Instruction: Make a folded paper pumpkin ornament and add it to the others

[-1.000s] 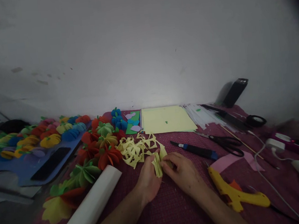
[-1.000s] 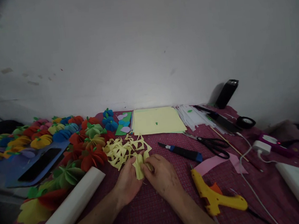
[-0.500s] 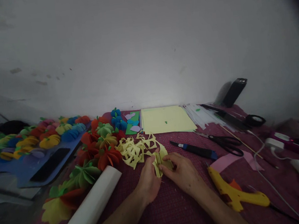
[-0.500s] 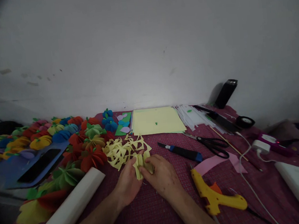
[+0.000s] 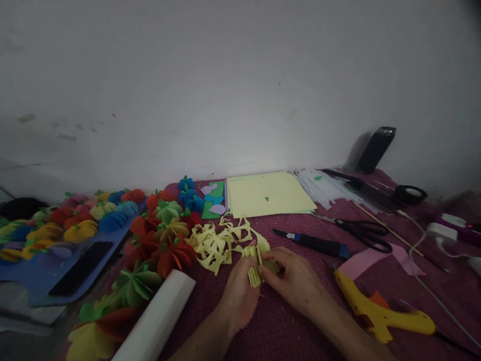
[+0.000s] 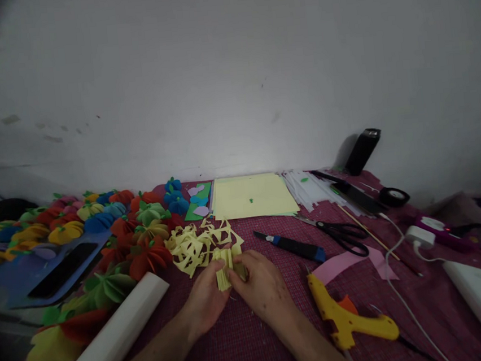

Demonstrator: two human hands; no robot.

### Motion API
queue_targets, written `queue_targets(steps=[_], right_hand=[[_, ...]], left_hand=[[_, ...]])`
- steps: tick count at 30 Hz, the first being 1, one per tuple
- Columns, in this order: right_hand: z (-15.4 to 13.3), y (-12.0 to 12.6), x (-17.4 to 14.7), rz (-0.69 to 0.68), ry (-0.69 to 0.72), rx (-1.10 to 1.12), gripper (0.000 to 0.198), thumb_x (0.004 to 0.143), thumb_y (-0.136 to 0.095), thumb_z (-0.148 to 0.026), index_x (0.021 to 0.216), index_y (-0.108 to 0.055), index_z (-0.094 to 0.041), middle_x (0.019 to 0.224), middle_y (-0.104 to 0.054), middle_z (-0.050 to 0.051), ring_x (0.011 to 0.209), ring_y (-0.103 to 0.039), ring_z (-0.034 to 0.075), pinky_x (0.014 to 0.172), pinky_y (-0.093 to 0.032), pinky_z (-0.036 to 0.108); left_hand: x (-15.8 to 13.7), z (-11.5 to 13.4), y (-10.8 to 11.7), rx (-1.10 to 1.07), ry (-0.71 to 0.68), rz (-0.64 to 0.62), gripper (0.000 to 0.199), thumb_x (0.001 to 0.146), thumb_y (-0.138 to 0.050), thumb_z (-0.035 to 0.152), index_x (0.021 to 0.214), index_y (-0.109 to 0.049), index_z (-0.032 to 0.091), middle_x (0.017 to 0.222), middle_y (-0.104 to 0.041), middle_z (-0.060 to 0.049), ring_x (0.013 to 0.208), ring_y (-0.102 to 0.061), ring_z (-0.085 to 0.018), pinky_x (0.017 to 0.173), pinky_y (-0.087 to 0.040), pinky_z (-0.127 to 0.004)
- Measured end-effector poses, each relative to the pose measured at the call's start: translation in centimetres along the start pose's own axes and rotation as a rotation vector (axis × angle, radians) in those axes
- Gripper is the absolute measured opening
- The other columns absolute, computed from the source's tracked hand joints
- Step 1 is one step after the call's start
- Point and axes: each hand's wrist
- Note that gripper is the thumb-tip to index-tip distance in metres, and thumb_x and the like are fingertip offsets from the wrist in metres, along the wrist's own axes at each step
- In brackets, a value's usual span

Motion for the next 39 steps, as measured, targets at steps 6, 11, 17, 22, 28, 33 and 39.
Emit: queue_targets(steps=[6, 11, 17, 22, 28, 33, 39], right_hand=[[-0.2, 0.2, 0.0, 0.008, 0.01, -0.041, 0.015, 0.081, -0.052, -0.018, 0.086, -0.066, -0.019, 0.078, -0.063, 0.002, 0.071, -0.059, 0.016, 0.062, -0.043, 0.025], [-0.1, 0.3, -0.1, 0.009, 0.017, -0.065, 0.018, 0.083, -0.048, -0.017, 0.086, -0.066, -0.018, 0.079, -0.064, 0.003, 0.072, -0.059, 0.016, 0.063, -0.043, 0.025], [0.4, -0.1, -0.1, 0.047, 0.006, -0.097, 0.019, 0.083, -0.047, -0.018, 0.083, -0.065, -0.019, 0.078, -0.067, 0.003, 0.07, -0.062, 0.017, 0.064, -0.044, 0.026], [0.6, -0.2, 0.1, 0.062, -0.024, -0.107, 0.018, 0.083, -0.046, -0.018, 0.085, -0.064, -0.018, 0.079, -0.069, 0.004, 0.069, -0.063, 0.018, 0.063, -0.045, 0.026], [1.1, -0.7, 0.1, 0.076, -0.052, -0.05, 0.024, 0.084, -0.045, -0.017, 0.105, -0.056, -0.02, 0.084, -0.07, 0.003, 0.072, -0.066, 0.018, 0.063, -0.047, 0.025], [0.9, -0.4, 0.0, 0.056, 0.066, -0.07, 0.023, 0.083, -0.044, -0.012, 0.092, -0.063, -0.02, 0.087, -0.068, 0.005, 0.079, -0.063, 0.018, 0.072, -0.046, 0.027], [-0.1, 0.1, 0.0, 0.029, 0.013, -0.034, 0.018, 0.084, -0.054, -0.03, 0.093, -0.064, -0.018, 0.083, -0.065, 0.005, 0.078, -0.06, 0.019, 0.068, -0.045, 0.028]], left_hand=[[0.4, -0.2, 0.4, -0.029, -0.036, 0.017, 0.021, 0.076, -0.054, 0.02, 0.093, -0.066, 0.015, 0.095, -0.068, -0.005, 0.101, -0.058, -0.019, 0.093, -0.039, -0.029], [0.4, 0.0, 0.1, -0.058, -0.047, 0.066, 0.03, 0.077, -0.052, 0.017, 0.104, -0.062, 0.015, 0.096, -0.068, -0.005, 0.099, -0.059, -0.019, 0.091, -0.04, -0.029], [0.3, 0.2, -0.2, -0.061, -0.022, 0.07, 0.031, 0.079, -0.049, 0.019, 0.108, -0.061, 0.015, 0.094, -0.069, -0.004, 0.092, -0.061, -0.017, 0.085, -0.042, -0.027], [0.4, 0.2, -0.2, -0.042, -0.024, 0.039, 0.026, 0.08, -0.05, 0.021, 0.101, -0.064, 0.015, 0.092, -0.069, -0.004, 0.089, -0.061, -0.016, 0.082, -0.043, -0.026], [0.4, 0.2, -0.2, -0.049, -0.027, 0.041, 0.024, 0.08, -0.051, 0.021, 0.098, -0.065, 0.015, 0.095, -0.068, -0.004, 0.097, -0.06, -0.018, 0.087, -0.042, -0.028], [0.4, 0.1, -0.1, -0.044, -0.041, 0.044, 0.023, 0.078, -0.053, 0.021, 0.096, -0.066, 0.015, 0.095, -0.068, -0.004, 0.096, -0.06, -0.018, 0.09, -0.041, -0.028], [0.2, -0.3, -0.1, -0.034, -0.061, 0.024, 0.024, 0.076, -0.055, 0.02, 0.096, -0.066, 0.016, 0.098, -0.068, -0.004, 0.102, -0.058, -0.018, 0.094, -0.038, -0.029]])
Point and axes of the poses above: each hand's wrist, its own x-axis towards the middle knuckle, its own y-axis out of the back of the hand, z = x × y
